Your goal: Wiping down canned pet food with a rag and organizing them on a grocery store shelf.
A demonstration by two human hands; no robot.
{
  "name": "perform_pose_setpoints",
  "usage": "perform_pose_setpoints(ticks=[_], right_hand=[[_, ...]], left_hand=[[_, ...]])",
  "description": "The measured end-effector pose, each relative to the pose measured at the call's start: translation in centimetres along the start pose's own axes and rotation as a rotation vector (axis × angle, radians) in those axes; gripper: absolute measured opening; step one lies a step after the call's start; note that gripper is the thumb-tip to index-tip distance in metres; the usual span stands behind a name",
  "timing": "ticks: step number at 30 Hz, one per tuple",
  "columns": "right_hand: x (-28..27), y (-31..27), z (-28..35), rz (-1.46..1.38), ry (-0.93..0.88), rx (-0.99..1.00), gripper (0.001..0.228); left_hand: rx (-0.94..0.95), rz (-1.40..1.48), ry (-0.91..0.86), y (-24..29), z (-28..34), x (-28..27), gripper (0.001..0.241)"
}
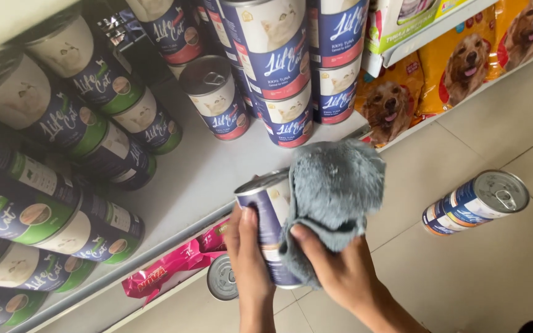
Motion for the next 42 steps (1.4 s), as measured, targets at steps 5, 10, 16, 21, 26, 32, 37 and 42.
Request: perform_pose_setpoints(ticks=[5,10,16,21,26,32,37,42], right_hand=[[-0.6,0.3,-0.6,-0.068,0.026,-0.002,0.022],[-0.4,6.0,-1.7,-0.505,-0.011,0.377,0.037],[1.6,5.3,1.2,-0.969,-0.116,0.866,0.057],[-1.5,5.1,3.9,-0.271,0.052,0.264,0.03],[-1.0,1.2,3.0,-0.034,0.17,-0.16,0.026],[-1.3,9.5,-0.1,-0.314,0.171,0.174,0.039],[0.3,10.0,-1.8,-0.804,0.092,0.548,0.058],[0.3,5.6,-1.3,-0.451,-0.127,0.253,0.056]], left_hand=[[-0.089,-0.201,-0.142,-0.4,1.7,-0.3,0.072],[-0.03,-0.124,-0.255,1.0,2.6,0.9,0.089],[-0.09,0.347,-0.376,4.2,3.4,3.2,0.109],[0.149,-0.099,-0.035,3.2,2.0,0.4,0.069],[0.187,-0.353,-0.143,5.7,3.8,2.8,0.058],[0.117,-0.229,-0.312,5.9,4.5,4.4,0.084],[0.095,-0.207,-0.375,4.7,4.7,4.3,0.079],[0.201,-0.115,-0.284,3.1,3.6,2.1,0.064]])
Point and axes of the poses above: each hand's wrist, its own z-axis away from the middle knuckle, its own x-axis out of the palm, y = z × x, the point moved 4 cm from there along -z, towards the middle knuckle, and after that the axes turned 9 degrees about y, right-handed, at the moved point
